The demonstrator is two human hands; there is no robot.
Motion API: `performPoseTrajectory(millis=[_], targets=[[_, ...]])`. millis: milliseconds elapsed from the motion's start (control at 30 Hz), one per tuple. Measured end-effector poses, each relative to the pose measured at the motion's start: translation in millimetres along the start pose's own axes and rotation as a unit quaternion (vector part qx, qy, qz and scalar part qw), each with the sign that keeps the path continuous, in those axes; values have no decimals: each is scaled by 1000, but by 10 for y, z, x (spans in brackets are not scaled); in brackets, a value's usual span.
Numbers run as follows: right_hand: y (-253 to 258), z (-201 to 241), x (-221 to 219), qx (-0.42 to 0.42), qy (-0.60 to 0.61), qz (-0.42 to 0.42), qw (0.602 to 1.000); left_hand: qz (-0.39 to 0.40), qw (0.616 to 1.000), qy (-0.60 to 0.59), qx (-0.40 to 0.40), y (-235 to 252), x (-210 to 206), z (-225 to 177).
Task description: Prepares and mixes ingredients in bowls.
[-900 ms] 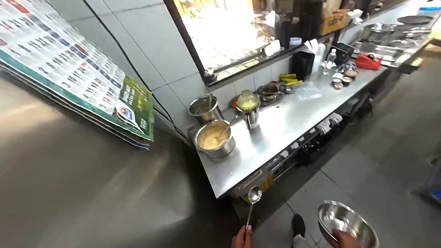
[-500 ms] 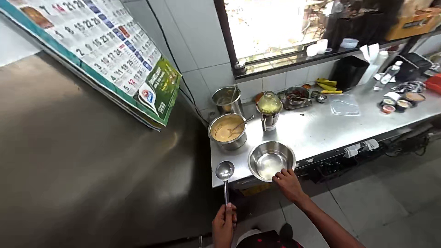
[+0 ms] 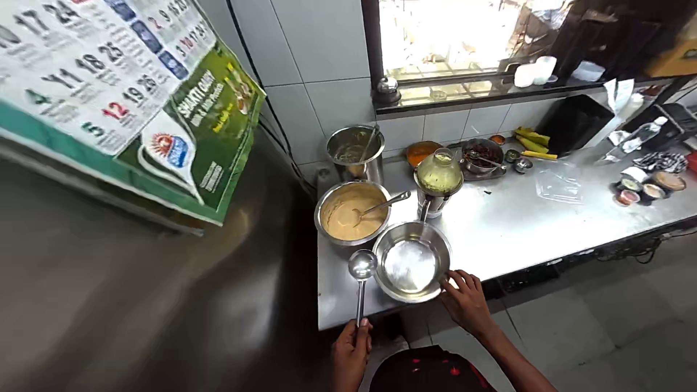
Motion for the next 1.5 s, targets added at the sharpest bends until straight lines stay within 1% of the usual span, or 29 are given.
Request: performPoseTrajectory(millis=[67,133,200,267,333,400,500,567,667,767,867,1000,1067,1100,1167,1200,1300,1333,1367,1433,1467,1500], targets=[[-44,-171,55,-10,-6,9,1000,29,997,62,-23,359,-41,-80],[-31,-266,134,-25,-6,17,1000,36,988,141,-59,677,1,-235],[33,-304,160,-27,0,14,1000,13,975,198,-101,957,116,-429],[95,-328,121,-15,5,22,1000,-23,967,226,-113,1157,258,-592],[156,-342,50,-9,12,45,999,-58,968,220,-108,1313,419,-725],[201,-380,-15,-7,23,65,998,-85,974,185,-101,1422,553,-811],[223,-494,-60,14,36,83,996,-117,976,159,-90,1468,632,-892],[301,-603,-77,34,44,96,994,-144,970,173,-95,1488,619,-1015],[379,-740,-95,55,50,106,992,-180,949,229,-122,1577,515,-1144],[468,-852,-100,64,57,102,991,-192,925,293,-146,1757,424,-1254],[536,-922,-74,62,69,77,993,-197,917,310,-155,1911,387,-1407],[648,-950,-76,59,107,50,991,-197,925,286,-156,2073,399,-1550],[703,-948,-61,59,118,37,991,-185,945,237,-131,2193,402,-1525],[727,-950,-53,57,122,33,990,-179,958,193,-114,2289,398,-1490],[757,-959,-49,48,131,30,990,-169,973,132,-88,2550,359,-1502],[768,-968,-57,45,132,32,990,-171,972,136,-86,2721,339,-1564],[798,-976,-91,46,138,49,988,-200,948,225,-101,3401,279,-1788],[802,-971,-103,48,136,55,988,-208,942,240,-106,3669,248,-1844],[804,-965,-111,48,134,60,988,-209,942,247,-93,3913,207,-1876],[810,-957,-99,39,133,64,988,-191,952,235,-40,4278,101,-1833],[808,-962,-76,28,134,63,989,-174,963,206,-20,4390,37,-1746],[803,-974,-53,16,136,61,989,-164,972,166,-20,4446,-24,-1655]])
Point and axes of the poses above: each hand's wrist, its own y-axis towards the middle knuckle, its own x-axis out of the back of the hand, z = x × y, the point moved 9 cm from there along y, towards the middle knuckle, and after that the axes turned 3 degrees about -y, right-handed, at the moved point
